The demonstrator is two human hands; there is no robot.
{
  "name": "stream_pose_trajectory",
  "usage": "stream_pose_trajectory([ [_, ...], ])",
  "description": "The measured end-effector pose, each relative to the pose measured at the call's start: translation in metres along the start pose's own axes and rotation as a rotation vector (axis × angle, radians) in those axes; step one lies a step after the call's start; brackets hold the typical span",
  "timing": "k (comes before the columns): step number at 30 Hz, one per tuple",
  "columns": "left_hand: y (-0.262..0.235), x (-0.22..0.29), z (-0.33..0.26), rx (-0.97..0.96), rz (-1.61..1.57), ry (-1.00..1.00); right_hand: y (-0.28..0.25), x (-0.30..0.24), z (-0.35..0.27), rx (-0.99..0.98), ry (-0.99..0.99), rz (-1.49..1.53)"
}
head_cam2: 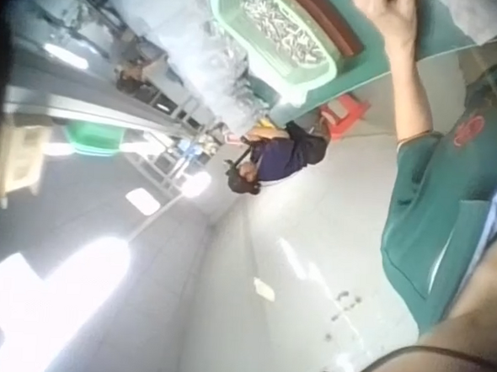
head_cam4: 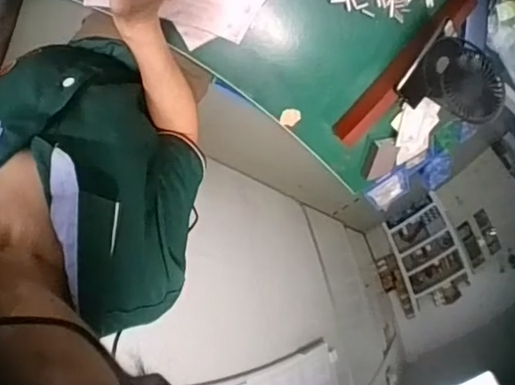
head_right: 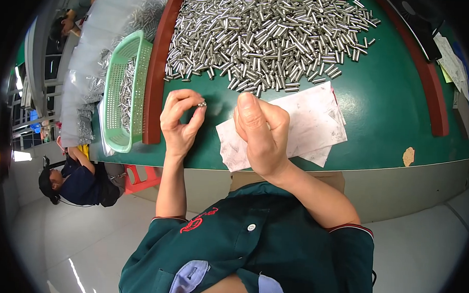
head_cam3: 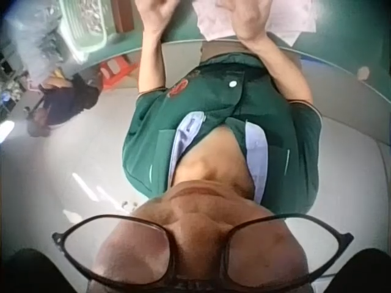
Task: Inspecting and cleaning small metal pins using a handheld scraper tool at a workbench.
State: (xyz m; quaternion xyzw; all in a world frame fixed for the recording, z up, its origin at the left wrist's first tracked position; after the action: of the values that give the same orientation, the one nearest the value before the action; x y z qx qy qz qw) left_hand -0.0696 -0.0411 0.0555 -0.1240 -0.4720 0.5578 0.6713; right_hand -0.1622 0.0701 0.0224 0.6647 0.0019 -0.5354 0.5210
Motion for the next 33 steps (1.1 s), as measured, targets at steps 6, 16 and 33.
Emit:
stream_pose_trajectory([
  [6,0.003,-0.014,-0.009,-0.002,-0.168,-0.14,-0.003,-0.001,0.0,-0.006,-0.007,-0.014],
  [16,0.007,-0.007,-0.014,-0.086,-0.158,-0.189,-0.004,0.002,-0.001,0.002,-0.004,0.052],
  [33,0.04,0.034,-0.022,-0.423,0.104,-0.163,-0.015,0.001,0.002,0.105,0.015,0.125],
])
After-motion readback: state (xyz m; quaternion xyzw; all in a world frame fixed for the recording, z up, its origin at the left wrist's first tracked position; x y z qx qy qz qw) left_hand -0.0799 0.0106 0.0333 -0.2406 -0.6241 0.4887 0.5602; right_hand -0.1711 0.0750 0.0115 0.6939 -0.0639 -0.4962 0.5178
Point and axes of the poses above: each hand's wrist, its own z-axis towards the middle knuckle, its own y-axis out of the palm, x = y × z, the point moved 10 cm from there along z, towards the middle knuckle, and after that the axes turned 4 degrees about z, right-handed, at the moved point
